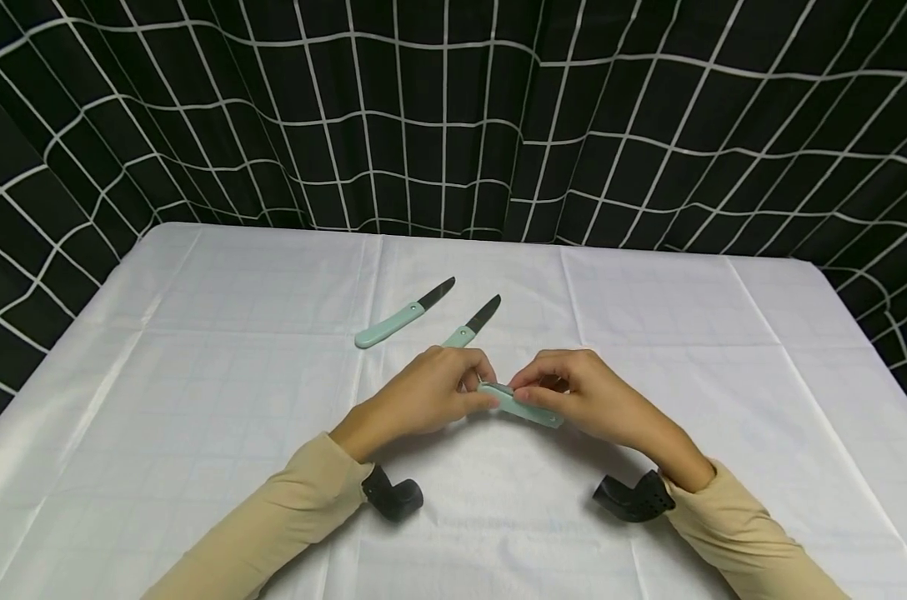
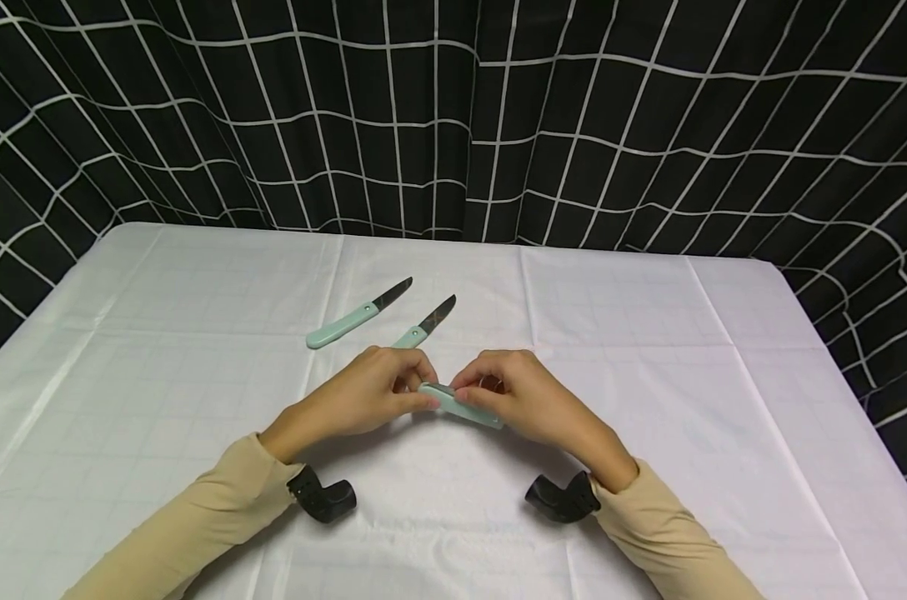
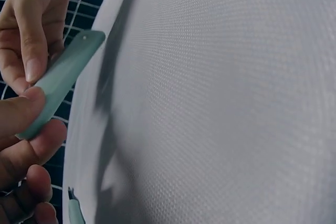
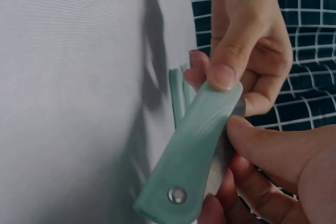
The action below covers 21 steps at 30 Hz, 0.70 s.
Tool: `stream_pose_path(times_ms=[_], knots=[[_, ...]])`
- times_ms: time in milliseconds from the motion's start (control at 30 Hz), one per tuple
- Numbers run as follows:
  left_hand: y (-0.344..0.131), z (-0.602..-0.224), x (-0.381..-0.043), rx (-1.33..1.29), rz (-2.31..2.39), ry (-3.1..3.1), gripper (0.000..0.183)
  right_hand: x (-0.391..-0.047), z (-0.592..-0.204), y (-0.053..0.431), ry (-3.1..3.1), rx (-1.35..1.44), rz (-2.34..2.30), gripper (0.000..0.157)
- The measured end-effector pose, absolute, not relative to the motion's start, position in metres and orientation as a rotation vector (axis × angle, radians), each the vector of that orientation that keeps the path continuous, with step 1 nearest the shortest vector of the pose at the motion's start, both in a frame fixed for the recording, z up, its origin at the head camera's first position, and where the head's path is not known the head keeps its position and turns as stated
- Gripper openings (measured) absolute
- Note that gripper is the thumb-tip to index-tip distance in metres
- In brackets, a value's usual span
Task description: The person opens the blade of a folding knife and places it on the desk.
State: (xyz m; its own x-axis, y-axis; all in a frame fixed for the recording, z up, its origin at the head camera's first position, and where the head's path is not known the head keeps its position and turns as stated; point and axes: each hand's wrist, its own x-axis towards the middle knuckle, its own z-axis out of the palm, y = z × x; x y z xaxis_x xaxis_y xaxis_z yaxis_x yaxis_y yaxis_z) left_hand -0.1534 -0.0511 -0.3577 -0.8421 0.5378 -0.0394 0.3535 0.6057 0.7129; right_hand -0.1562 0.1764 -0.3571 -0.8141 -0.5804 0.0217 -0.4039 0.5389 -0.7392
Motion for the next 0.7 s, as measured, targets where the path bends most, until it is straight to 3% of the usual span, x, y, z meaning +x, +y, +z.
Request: stream_pose_path(times_ms=[700], knots=[[-0.0495, -0.3614, -0.155, 0.649, 1.159, 2.477, 0.016, -0.1539, -0.3532, 0.1754, 2.777, -0.976, -1.08, 0.007]])
